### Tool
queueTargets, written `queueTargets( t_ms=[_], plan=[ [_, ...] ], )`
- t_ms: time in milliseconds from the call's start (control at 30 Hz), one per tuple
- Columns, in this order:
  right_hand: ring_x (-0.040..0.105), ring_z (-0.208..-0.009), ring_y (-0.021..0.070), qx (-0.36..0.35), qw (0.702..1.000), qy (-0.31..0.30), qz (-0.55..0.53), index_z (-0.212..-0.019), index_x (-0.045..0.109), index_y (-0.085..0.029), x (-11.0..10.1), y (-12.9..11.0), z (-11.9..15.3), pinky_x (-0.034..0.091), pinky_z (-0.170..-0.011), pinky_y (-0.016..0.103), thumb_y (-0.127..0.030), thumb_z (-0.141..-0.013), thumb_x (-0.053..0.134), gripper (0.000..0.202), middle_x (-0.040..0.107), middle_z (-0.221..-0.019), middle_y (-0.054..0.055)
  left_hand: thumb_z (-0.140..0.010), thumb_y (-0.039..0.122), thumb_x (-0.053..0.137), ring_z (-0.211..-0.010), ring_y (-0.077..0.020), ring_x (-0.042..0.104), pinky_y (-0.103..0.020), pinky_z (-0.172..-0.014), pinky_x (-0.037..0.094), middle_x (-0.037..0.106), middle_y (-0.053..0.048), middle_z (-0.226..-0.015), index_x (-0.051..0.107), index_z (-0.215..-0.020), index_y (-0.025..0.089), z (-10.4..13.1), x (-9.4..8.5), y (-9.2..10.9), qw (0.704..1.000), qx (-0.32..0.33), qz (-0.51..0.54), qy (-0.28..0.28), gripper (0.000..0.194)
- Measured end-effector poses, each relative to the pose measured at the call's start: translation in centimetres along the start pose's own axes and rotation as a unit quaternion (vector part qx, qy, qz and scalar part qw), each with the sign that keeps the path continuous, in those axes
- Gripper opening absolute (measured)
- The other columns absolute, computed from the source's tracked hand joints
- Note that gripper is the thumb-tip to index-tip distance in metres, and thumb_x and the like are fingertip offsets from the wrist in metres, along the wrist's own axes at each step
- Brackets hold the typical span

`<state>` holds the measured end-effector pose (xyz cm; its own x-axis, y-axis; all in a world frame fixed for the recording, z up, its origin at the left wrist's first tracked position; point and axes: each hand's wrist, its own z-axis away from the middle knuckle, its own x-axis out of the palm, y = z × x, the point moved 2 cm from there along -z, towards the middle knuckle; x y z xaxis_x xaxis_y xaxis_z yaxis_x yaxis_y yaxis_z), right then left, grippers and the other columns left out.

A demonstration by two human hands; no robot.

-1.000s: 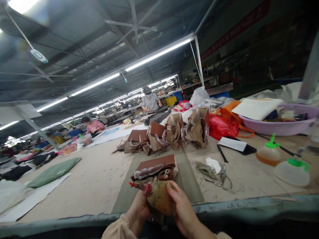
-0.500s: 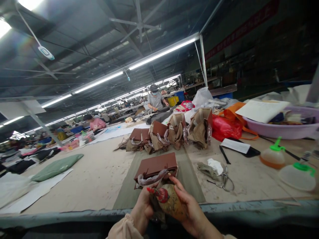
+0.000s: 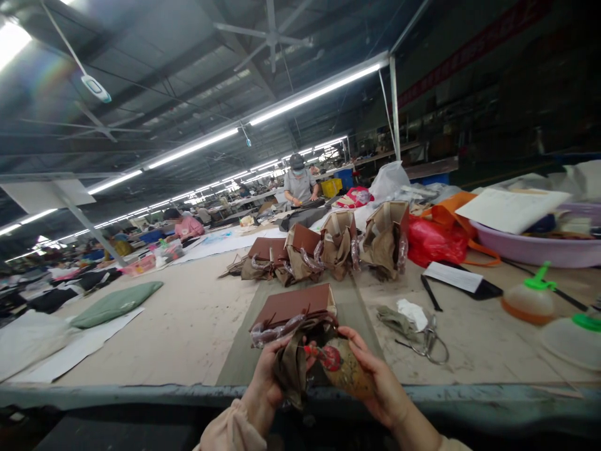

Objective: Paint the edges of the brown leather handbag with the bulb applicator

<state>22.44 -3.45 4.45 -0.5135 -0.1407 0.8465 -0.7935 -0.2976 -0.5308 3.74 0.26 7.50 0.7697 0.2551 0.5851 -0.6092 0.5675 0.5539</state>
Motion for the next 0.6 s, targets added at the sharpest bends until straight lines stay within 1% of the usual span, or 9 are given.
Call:
queueTargets(
  t_ms=[100, 167, 200, 267, 333, 367, 433, 533, 600],
  plan=[
    [0.066, -0.097, 0.0233, 0.003, 1.0, 0.01, -0.011, -0.14, 0.03, -0.031, 0.1, -0.3, 0.1, 0.049, -0.081, 0.036, -0.033, -0.086, 0.06, 0.062, 0.065, -0.117, 0.005, -0.083, 0.016, 0.048, -0.078, -0.0267, 0.072, -0.039, -0.075, 0.056, 0.074, -0.015, -0.075, 0.068, -0.093, 0.003, 0.2, 0.1, -0.2, 1.0, -0.007, 0.009, 0.026, 0.025],
    [0.066, -0.099, 0.0233, 0.008, 1.0, 0.006, -0.019, -0.143, 0.027, -0.034, 0.2, -0.4, 0.1, 0.048, -0.083, 0.036, -0.033, -0.085, 0.062, 0.069, 0.065, -0.119, 0.005, -0.084, 0.014, 0.048, -0.083, -0.0277, 0.071, -0.039, -0.08, 0.055, 0.074, -0.015, -0.076, 0.067, -0.097, 0.003, 0.2, 0.1, -0.3, 0.999, -0.008, 0.012, 0.035, 0.026],
    [0.066, -0.099, 0.0231, 0.013, 1.0, 0.001, -0.022, -0.143, 0.029, -0.032, 0.3, -0.4, 0.1, 0.049, -0.082, 0.036, -0.033, -0.084, 0.062, 0.069, 0.065, -0.119, 0.006, -0.084, 0.013, 0.048, -0.087, -0.0282, 0.071, -0.04, -0.082, 0.055, 0.074, -0.014, -0.078, 0.067, -0.098, 0.003, 0.2, 0.2, -0.3, 0.999, -0.008, 0.014, 0.037, 0.026],
    [0.067, -0.097, 0.0226, 0.026, 0.999, 0.0, -0.022, -0.14, 0.039, -0.024, 0.4, -0.2, 0.1, 0.049, -0.08, 0.034, -0.032, -0.081, 0.064, 0.064, 0.066, -0.118, 0.009, -0.084, 0.011, 0.048, -0.092, -0.0288, 0.07, -0.041, -0.086, 0.053, 0.074, -0.014, -0.078, 0.067, -0.097, 0.003, 0.1, 0.1, -0.3, 0.999, -0.004, 0.014, 0.041, 0.024],
    [0.067, -0.094, 0.0223, 0.042, 0.999, 0.017, -0.015, -0.131, 0.051, -0.018, 0.5, 0.1, 0.1, 0.049, -0.079, 0.033, -0.031, -0.078, 0.067, 0.058, 0.067, -0.114, 0.01, -0.083, 0.011, 0.05, -0.092, -0.0294, 0.07, -0.042, -0.086, 0.053, 0.074, -0.014, -0.077, 0.068, -0.094, 0.004, 0.0, 0.0, -0.4, 0.999, 0.007, 0.013, 0.037, 0.022],
    [0.067, -0.092, 0.0224, 0.051, 0.998, 0.026, -0.01, -0.127, 0.055, -0.017, 0.6, 0.4, 0.1, 0.049, -0.079, 0.033, -0.031, -0.076, 0.069, 0.055, 0.069, -0.111, 0.011, -0.083, 0.011, 0.05, -0.091, -0.0299, 0.07, -0.042, -0.086, 0.053, 0.074, -0.014, -0.076, 0.069, -0.093, 0.005, 0.0, 0.0, -0.4, 0.999, 0.016, 0.014, 0.028, 0.022],
    [0.067, -0.09, 0.0228, 0.066, 0.997, 0.031, -0.006, -0.119, 0.061, -0.015, 1.0, 0.9, 0.2, 0.049, -0.08, 0.034, -0.033, -0.073, 0.072, 0.051, 0.07, -0.106, 0.011, -0.084, 0.016, 0.052, -0.091, -0.031, 0.069, -0.042, -0.085, 0.053, 0.074, -0.013, -0.077, 0.07, -0.095, 0.006, 0.0, 0.2, -0.6, 1.0, 0.021, 0.011, -0.008, 0.023],
    [0.067, -0.089, 0.0223, 0.075, 0.997, 0.01, -0.008, -0.113, 0.066, -0.015, 1.9, 1.6, 0.4, 0.048, -0.082, 0.034, -0.034, -0.071, 0.074, 0.047, 0.071, -0.104, 0.01, -0.084, 0.022, 0.054, -0.096, -0.0317, 0.068, -0.04, -0.085, 0.053, 0.074, -0.015, -0.082, 0.071, -0.098, 0.006, 0.3, 1.0, -1.3, 0.997, -0.003, -0.004, -0.078, 0.027],
    [0.067, -0.088, 0.0215, 0.075, 0.997, -0.009, -0.009, -0.11, 0.067, -0.016, 2.4, 1.9, 0.5, 0.047, -0.081, 0.033, -0.034, -0.07, 0.075, 0.045, 0.071, -0.102, 0.009, -0.084, 0.02, 0.053, -0.1, -0.0309, 0.066, -0.039, -0.087, 0.052, 0.074, -0.015, -0.087, 0.071, -0.1, 0.007, 0.3, 1.4, -1.7, 0.994, -0.012, -0.007, -0.11, 0.027]
  ],
)
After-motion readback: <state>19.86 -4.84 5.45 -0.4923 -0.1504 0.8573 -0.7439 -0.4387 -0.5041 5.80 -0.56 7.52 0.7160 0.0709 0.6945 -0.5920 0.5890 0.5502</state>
